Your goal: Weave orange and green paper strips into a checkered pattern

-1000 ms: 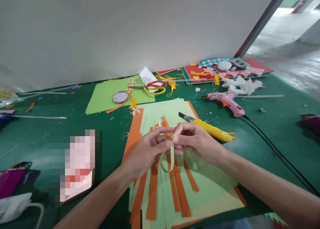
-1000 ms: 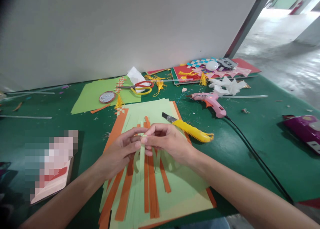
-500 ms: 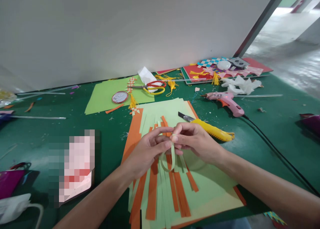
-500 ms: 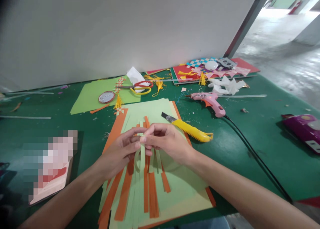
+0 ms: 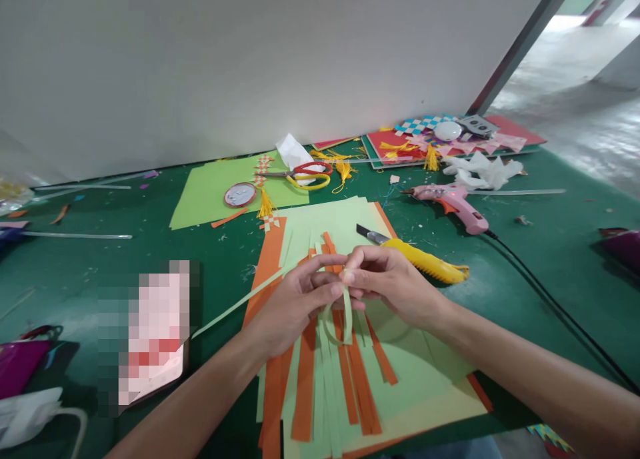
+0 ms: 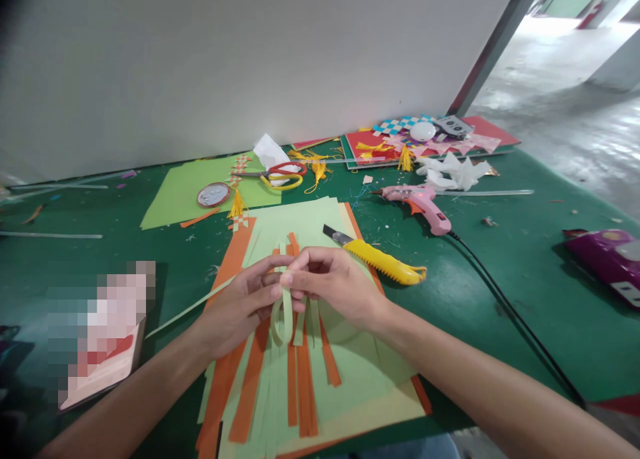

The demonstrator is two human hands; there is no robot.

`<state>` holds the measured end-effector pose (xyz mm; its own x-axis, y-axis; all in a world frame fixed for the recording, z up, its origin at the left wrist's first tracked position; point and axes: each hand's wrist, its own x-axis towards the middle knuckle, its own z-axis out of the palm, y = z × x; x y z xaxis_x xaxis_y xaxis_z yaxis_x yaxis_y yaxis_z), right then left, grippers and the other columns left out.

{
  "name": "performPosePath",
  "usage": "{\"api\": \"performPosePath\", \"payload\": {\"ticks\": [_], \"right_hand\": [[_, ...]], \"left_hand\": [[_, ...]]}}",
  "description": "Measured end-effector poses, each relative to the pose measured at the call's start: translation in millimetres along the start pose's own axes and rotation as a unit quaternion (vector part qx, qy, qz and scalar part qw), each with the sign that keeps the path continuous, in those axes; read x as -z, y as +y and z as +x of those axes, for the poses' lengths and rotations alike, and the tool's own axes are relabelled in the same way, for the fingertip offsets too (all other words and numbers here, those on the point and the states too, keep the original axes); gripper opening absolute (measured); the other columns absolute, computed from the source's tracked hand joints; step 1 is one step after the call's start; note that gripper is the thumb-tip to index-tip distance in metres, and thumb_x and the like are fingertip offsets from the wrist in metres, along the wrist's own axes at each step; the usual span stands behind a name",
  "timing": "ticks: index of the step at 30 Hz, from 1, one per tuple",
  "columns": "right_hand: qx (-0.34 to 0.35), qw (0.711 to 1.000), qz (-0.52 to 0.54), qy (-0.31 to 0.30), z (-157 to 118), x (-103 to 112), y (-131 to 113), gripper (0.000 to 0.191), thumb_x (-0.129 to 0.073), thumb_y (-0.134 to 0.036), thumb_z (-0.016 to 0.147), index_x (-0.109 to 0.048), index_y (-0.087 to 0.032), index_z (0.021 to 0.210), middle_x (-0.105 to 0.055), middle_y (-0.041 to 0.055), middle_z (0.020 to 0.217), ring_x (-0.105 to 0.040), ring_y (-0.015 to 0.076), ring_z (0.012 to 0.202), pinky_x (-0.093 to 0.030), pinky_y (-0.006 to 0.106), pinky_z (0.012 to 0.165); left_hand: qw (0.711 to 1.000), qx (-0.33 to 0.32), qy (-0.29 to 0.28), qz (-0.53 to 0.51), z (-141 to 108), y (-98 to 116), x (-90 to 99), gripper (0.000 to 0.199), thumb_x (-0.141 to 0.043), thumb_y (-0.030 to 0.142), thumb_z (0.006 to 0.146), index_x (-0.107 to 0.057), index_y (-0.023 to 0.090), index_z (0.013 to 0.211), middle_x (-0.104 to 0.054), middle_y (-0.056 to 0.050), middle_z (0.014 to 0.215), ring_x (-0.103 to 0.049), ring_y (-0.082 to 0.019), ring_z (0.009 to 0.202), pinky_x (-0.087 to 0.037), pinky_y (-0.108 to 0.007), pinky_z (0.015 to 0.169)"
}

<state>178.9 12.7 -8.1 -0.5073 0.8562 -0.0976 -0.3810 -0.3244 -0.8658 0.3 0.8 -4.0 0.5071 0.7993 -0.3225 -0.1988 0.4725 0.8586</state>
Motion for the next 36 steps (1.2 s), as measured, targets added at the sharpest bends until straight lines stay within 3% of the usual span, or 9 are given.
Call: {"api": "performPosePath", "payload": {"ticks": [24,33,36], "right_hand": [[-0.028,1.0,-0.003,0.009,-1.4,1.8,0.1,0.017,-0.077,-0.027,0.076,-0.066,-0.015,0.071,-0.059,-0.0027,0.062,-0.054,0.0075,0.055,-0.046,0.021,0.054],[-0.021,1.0,-0.008,0.004,-1.7,4.0,4.7,0.019,-0.075,-0.029,0.079,-0.063,-0.015,0.073,-0.057,-0.0036,0.061,-0.054,0.0074,0.054,-0.045,0.021,0.054],[-0.021,0.999,-0.016,0.019,-1.9,2.9,4.3,0.022,-0.074,-0.03,0.08,-0.061,-0.016,0.071,-0.055,-0.0044,0.059,-0.05,0.0069,0.053,-0.043,0.021,0.054]], "left_hand": [[0.999,0.023,0.009,-0.032,1.6,-1.6,0.7,0.042,-0.079,0.031,0.075,-0.062,0.022,0.113,-0.071,-0.001,0.081,-0.071,-0.016,0.075,-0.047,-0.023,0.07],[0.998,0.022,-0.012,-0.061,2.2,-1.7,-0.8,0.032,-0.077,0.028,0.078,-0.063,0.022,0.107,-0.073,-0.001,0.082,-0.073,-0.015,0.074,-0.049,-0.021,0.071],[1.0,0.0,-0.013,-0.026,0.1,1.4,-1.9,0.033,-0.073,0.029,0.082,-0.063,0.024,0.112,-0.074,-0.002,0.089,-0.072,-0.015,0.079,-0.049,-0.022,0.076]]}}
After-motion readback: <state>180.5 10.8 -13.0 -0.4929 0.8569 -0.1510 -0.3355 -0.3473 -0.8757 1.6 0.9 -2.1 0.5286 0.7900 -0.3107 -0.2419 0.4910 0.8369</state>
